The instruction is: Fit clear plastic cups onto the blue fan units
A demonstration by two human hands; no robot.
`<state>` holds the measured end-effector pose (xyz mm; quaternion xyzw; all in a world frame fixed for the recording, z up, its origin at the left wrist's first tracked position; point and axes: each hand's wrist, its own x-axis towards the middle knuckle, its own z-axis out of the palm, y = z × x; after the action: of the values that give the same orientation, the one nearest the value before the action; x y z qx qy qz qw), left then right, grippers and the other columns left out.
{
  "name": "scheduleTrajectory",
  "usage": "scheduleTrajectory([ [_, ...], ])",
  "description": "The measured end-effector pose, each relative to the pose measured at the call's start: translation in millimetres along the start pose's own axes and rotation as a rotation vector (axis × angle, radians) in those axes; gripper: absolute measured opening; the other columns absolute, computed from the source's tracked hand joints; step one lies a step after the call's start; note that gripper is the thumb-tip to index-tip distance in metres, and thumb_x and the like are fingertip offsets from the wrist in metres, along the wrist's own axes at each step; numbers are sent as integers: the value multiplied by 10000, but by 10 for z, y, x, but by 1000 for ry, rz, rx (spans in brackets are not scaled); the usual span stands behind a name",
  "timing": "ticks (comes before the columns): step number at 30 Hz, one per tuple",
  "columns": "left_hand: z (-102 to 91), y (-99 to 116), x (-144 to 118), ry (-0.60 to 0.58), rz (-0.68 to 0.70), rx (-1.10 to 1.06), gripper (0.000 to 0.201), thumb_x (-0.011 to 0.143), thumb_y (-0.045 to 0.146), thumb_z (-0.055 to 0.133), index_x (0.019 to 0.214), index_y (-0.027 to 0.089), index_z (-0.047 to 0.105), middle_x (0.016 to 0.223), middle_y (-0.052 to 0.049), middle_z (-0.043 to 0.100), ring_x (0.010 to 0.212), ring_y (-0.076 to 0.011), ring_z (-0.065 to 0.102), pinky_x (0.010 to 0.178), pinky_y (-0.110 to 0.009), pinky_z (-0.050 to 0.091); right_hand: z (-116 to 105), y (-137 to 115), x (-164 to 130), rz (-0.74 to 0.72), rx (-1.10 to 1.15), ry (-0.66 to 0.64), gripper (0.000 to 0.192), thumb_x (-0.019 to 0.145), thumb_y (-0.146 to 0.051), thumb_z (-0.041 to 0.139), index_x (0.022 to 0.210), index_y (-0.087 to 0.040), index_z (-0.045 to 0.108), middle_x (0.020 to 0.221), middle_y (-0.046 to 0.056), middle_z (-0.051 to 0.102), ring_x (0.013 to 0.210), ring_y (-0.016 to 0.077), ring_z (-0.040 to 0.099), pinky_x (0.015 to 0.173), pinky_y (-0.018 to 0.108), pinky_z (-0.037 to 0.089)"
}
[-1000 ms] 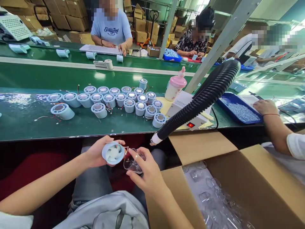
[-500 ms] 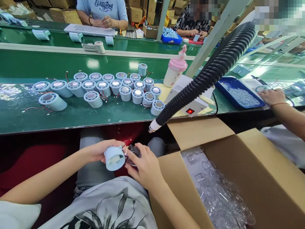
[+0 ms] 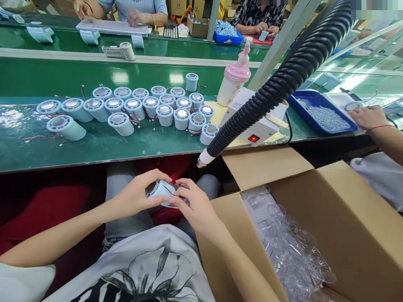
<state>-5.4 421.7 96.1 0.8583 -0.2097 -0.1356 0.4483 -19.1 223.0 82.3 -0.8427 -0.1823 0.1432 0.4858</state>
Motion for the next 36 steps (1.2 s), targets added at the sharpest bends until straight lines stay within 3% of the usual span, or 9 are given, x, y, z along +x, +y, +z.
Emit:
scheduleTrajectory([
  [2,30,-59,8,53,-13,-89,491,674,379,723,1093,195,545,1013,-38,563,893,-173,556,753,-268,454,-9,-16,-12,45,87,67,261,872,-284,497,667,-187,626,1067,73,597,993,181,576,787,283,468],
  [5,59,-149,19,29,26,-123,637,584,453,773,1139,218,569,977,-40,528,889,-187,550,778,-299,468,-22,-39,-29,91,203,168,262,803,-292,577,571,-173,593,993,85,615,904,194,599,644,258,476],
  [10,78,-233,23,-57,127,-114,616,568,428,787,1135,262,613,1131,-88,498,1082,-260,498,974,-400,400,-56,-31,-18,146,329,236,304,720,-295,651,456,-174,561,901,86,641,886,218,610,671,300,500],
  [14,81,-198,-8,-153,2,-367,626,651,352,746,1229,244,529,1230,-97,534,1111,-255,529,933,-375,458,-93,27,-7,230,558,226,303,713,-339,681,472,-175,599,904,82,675,886,226,635,687,331,536],
  [17,79,-156,-43,-165,-138,-603,602,689,296,721,1242,222,495,1264,-91,538,1093,-230,557,906,-338,483,-118,49,-40,127,598,125,171,696,-368,715,678,-200,692,1091,92,658,1020,266,614,730,367,558],
  [21,72,-128,-78,-143,-221,-779,555,720,284,698,1230,211,493,1215,-84,568,1005,-204,589,831,-301,511,-112,62,-128,-184,134,84,380,702,-252,732,1069,-242,636,1314,94,530,1197,262,507,978,433,451],
  [25,26,-86,-101,-210,-193,-690,617,734,333,682,1298,251,448,1236,-96,544,947,-225,607,673,-270,537,-87,106,-194,-238,58,82,378,739,-248,705,1090,-226,566,1297,109,537,1182,248,523,960,412,480],
  [30,-47,-34,-116,-197,-25,-472,703,671,285,745,1312,277,458,1342,-84,485,1165,-276,510,919,-350,477,-86,104,-216,-138,259,40,447,699,-263,745,1091,-227,533,1245,110,564,1158,266,540,908,410,527],
  [36,-73,-76,-122,-169,156,-343,708,675,277,743,1319,280,450,1368,-89,471,1258,-279,430,1025,-400,390,-96,38,-220,-58,383,20,460,680,-285,760,1079,-244,535,1176,77,588,1093,248,581,887,405,542],
])
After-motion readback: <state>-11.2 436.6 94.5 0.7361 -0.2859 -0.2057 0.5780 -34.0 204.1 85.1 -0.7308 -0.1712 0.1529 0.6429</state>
